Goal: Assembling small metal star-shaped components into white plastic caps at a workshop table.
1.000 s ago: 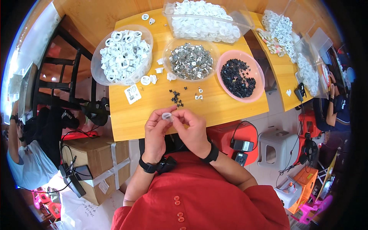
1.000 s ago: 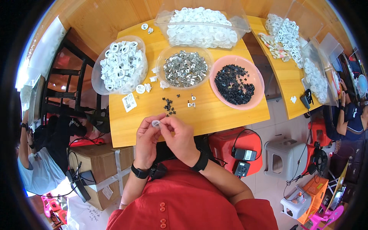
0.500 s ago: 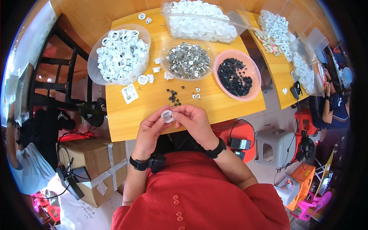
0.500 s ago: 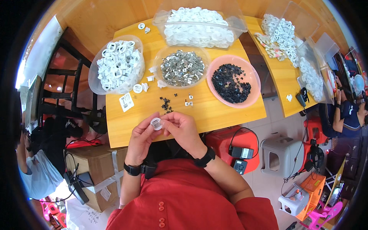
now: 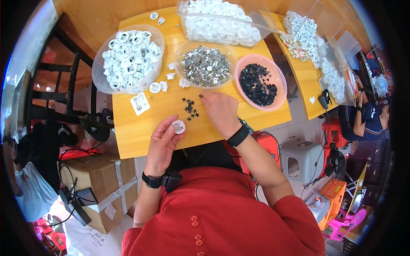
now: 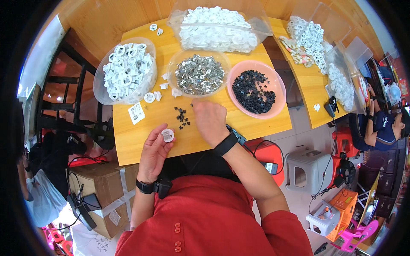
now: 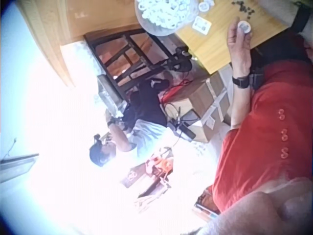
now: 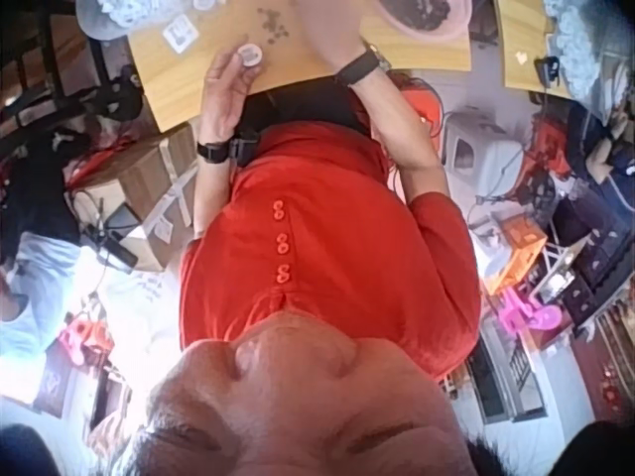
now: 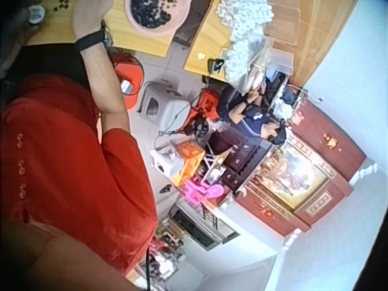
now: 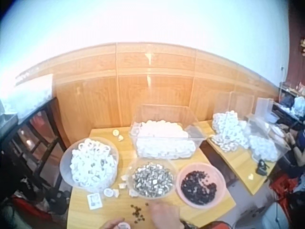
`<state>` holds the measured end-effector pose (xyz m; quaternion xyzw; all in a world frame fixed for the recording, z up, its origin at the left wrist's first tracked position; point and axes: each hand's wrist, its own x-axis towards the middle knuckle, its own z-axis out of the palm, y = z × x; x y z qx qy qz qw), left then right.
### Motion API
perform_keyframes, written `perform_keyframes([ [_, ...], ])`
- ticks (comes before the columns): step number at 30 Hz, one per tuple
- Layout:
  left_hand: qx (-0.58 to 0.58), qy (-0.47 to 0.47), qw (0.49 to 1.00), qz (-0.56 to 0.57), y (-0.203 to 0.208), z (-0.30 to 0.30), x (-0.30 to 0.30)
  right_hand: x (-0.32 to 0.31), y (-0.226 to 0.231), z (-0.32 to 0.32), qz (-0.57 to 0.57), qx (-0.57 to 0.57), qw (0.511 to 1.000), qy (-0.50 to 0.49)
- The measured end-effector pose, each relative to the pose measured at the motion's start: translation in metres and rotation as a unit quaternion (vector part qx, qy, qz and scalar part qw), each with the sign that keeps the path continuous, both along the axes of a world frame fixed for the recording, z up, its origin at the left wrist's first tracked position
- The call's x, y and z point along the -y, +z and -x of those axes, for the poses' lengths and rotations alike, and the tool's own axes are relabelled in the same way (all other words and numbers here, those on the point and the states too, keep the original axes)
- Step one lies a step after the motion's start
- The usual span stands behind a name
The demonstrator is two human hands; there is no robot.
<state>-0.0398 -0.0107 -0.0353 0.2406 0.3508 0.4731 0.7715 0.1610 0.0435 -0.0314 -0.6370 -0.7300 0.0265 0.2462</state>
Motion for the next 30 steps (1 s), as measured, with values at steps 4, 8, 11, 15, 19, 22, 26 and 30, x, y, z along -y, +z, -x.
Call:
perform_keyframes([
  [4, -0.001, 0.002, 1.000, 0.006, 0.003, -0.001, 0.000, -0.001, 0.000, 0.000, 0.021, 0.043, 0.999, 0.011],
  [8, -0.004, 0.002, 1.000, 0.006, 0.002, -0.002, -0.001, -0.002, 0.005, 0.002, 0.057, 0.037, 0.998, 0.000],
  [11, -0.007, 0.009, 1.000, 0.012, 0.004, -0.003, 0.000, -0.004, 0.005, 0.004, 0.062, 0.019, 0.998, 0.009],
  [15, -0.005, 0.009, 1.000, 0.009, 0.003, -0.002, 0.000, -0.005, 0.000, 0.009, 0.043, 0.040, 0.998, 0.011],
  [19, -0.034, 0.006, 0.999, 0.023, 0.008, -0.004, 0.000, -0.003, -0.002, 0.011, 0.037, 0.052, 0.998, 0.026],
  [22, -0.079, -0.006, 0.997, 0.009, 0.012, -0.006, -0.002, 0.004, 0.006, 0.008, 0.029, 0.018, 0.998, 0.059],
  [26, -0.160, 0.023, 0.987, 0.006, 0.020, -0.017, -0.007, 0.026, 0.033, 0.009, 0.013, -0.110, 0.982, 0.150],
  [30, -0.182, 0.032, 0.983, -0.019, 0.028, -0.028, -0.006, 0.031, 0.041, 0.002, -0.062, -0.098, 0.955, 0.274],
])
